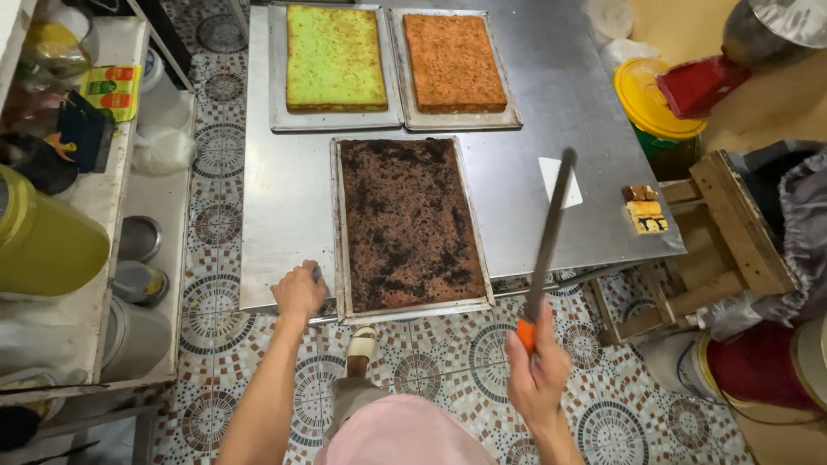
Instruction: Cutting a large sheet of chocolate cake into smaller rectangular pieces using a knife and a scraper
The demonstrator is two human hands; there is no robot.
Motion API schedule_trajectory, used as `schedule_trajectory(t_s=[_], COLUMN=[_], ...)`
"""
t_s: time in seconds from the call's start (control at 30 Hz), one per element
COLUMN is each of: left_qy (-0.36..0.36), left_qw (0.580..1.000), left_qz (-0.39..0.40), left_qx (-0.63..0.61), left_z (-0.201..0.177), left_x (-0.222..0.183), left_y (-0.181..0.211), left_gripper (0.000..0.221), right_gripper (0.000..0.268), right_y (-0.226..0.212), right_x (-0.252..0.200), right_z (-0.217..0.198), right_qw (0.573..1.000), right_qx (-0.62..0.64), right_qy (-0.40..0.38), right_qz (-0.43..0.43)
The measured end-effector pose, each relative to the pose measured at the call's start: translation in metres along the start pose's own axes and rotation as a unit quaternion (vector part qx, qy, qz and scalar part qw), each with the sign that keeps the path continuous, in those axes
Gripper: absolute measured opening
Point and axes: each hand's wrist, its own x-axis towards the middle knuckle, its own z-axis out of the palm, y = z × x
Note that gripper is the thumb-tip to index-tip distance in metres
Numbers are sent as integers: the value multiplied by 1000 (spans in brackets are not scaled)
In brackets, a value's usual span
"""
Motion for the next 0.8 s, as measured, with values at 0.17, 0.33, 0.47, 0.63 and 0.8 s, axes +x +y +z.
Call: schedule_trajectory(t_s=[0.17, 0.33, 0.47, 0.63, 0.8], left_qy=[-9, -9, -32, -14, -45], left_qw=[1000, 1000, 999, 1000, 998], left_qz=[4, 6, 6, 5, 10], left_qx=[-1, 10, 0, 3, -34], left_z=[-2, 7, 16, -7, -26], left_x=[0, 7, 11, 2, -9], left_y=[-3, -8, -12, 0, 9], left_gripper=[27, 39, 51, 51, 21], right_gripper=[45, 54, 59, 60, 61], right_y=[-9, 3, 28, 33, 23], right_x=[47, 97, 115, 118, 122], right_z=[19, -1, -23, -22, -7], right_qw=[989, 985, 988, 986, 982], right_qx=[-99, -162, -124, -139, -136], right_qy=[-110, -42, 75, 88, 86], right_qz=[23, 45, 47, 34, 96])
